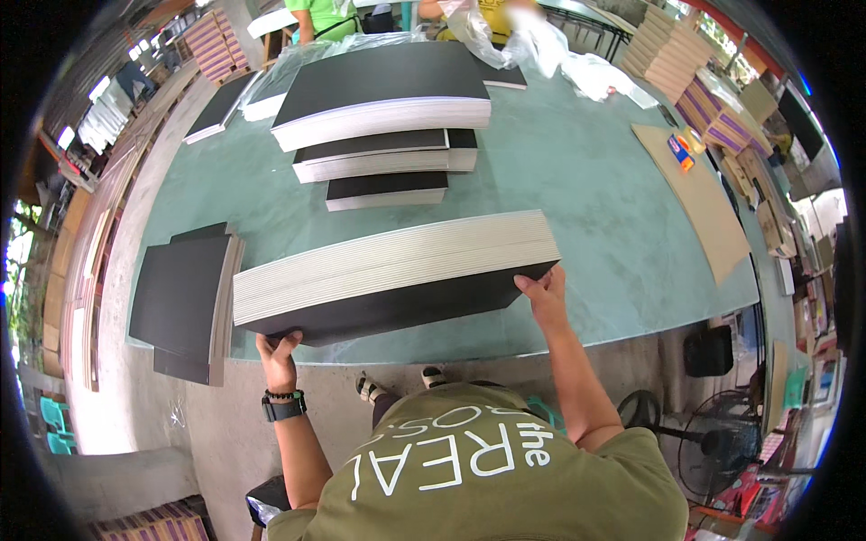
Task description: The person carries stacks of black-covered boards between tables, organizes plastic bags, and prepares a large sheet of brown paper by using a tape dispenser.
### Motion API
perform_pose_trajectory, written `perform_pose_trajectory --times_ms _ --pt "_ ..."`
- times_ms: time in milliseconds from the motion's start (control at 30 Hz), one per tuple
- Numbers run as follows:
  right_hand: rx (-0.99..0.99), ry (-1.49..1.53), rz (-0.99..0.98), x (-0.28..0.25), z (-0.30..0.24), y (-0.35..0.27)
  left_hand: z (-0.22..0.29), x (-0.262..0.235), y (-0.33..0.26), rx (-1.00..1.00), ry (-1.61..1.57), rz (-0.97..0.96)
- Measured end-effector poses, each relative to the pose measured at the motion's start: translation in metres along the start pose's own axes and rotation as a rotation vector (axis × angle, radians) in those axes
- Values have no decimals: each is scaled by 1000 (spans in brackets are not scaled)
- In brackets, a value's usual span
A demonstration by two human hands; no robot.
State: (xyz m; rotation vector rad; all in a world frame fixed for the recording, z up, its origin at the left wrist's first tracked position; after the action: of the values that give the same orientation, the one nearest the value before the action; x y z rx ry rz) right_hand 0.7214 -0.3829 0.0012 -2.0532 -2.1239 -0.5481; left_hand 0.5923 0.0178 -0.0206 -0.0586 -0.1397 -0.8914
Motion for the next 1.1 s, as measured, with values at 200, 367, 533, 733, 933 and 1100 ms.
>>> perform_pose_trajectory --times_ms 200,367,533,733,933,1100 --pt "-5 -61 -11 -5 -10 4 5 -2 3 16 91 -37" --pt "115 -14 -33 -7 -5 -4 -9 3 6 111 -141 24" --pt "328 -69 -128 -18 3 8 -24 -16 14 141 -110 -155" --pt "177 -40 -133 -15 -10 1 150 40 -1 795 254 -14" --pt "-229 -7 40 -8 -62 -8 130 156 -16 768 1350 -402" --pt "-232 -79 53 -7 -73 -25 130 163 -15 785 1320 -415"
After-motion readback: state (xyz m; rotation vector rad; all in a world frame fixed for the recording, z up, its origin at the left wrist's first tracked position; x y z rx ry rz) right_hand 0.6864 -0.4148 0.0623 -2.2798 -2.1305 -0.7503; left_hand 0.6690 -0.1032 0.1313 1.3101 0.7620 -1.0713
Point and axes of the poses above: each hand's wrist, its own y-axis towards the middle knuckle, its own x-axis out of the palm, z = x × y, the point moved 7 cm from there along y, towards the middle knuckle, and after that the axes turned 7 degrees about z, right-handed, at the moved point
